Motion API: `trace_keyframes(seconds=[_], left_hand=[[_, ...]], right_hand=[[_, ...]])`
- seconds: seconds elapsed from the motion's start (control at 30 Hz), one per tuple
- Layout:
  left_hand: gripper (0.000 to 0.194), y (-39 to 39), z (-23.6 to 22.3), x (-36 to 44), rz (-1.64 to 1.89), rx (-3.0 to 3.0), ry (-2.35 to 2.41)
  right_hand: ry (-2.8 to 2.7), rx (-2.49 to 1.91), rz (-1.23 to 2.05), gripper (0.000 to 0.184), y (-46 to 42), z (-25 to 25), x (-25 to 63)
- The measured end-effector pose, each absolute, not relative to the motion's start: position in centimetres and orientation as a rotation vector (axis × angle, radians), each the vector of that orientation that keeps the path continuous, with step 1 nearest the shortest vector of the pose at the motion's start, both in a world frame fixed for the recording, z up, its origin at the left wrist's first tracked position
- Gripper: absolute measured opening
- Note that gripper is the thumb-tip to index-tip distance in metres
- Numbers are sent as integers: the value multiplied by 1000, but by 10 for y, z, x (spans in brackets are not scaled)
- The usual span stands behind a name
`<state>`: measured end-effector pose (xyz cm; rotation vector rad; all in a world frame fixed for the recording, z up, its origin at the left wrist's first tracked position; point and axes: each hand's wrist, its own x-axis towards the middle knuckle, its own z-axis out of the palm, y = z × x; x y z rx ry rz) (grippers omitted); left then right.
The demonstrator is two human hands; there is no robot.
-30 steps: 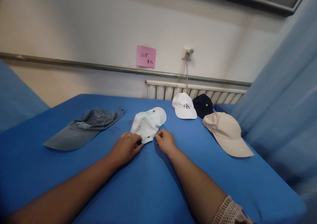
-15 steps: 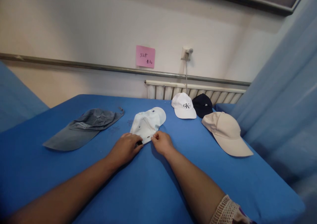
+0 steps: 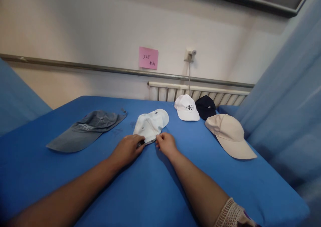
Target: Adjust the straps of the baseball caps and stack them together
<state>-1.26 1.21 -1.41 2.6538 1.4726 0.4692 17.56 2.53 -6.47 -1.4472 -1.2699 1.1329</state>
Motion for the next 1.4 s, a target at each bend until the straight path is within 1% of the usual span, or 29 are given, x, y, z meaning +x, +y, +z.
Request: trace_keyframes(seconds=[0.07,0.17,0.23,0.27,0.37,0.43,0.53,0.77,0.9,0.97,1.27,1.4], left_hand=[[22,14,-11,-15,606,2524,1514],[31,15,-8,-19,814,2282,1564],[34,15,-7,-20,885,2200,1540],[32,14,-7,-20,887,2200,1512],[21,10,-9,-17,854,2274,1404],[18,9,-11,-14,866,2312,1319],[20,9,-15,-13,915,2332,1251],[20,12,-16,-15,961,2311,1259],[20,9,-16,-11,964,2339,1258],[21,8,-17,-9,993,2345,1256],[19,5,-20,-4,1062,2496,1207],[23,6,-18,-4,1059,2375,1192]], right_hand=[[-1089,-1363,1384,24,15,-56,171],[-784,-1121,1781,23,-2,-46,160],[-576,-918,1913,22,-8,-43,150],[-483,-836,1927,20,-10,-43,146],[-315,-742,1832,8,-8,-44,138],[-332,-755,1742,11,-5,-45,139],[-463,-744,1664,15,-4,-44,147],[-764,-771,1629,34,-6,-40,157],[-797,-877,1504,43,-4,-42,152],[-788,-884,1491,46,-2,-44,151],[-708,-916,1469,46,2,-42,152],[-705,-874,1482,45,0,-42,152]])
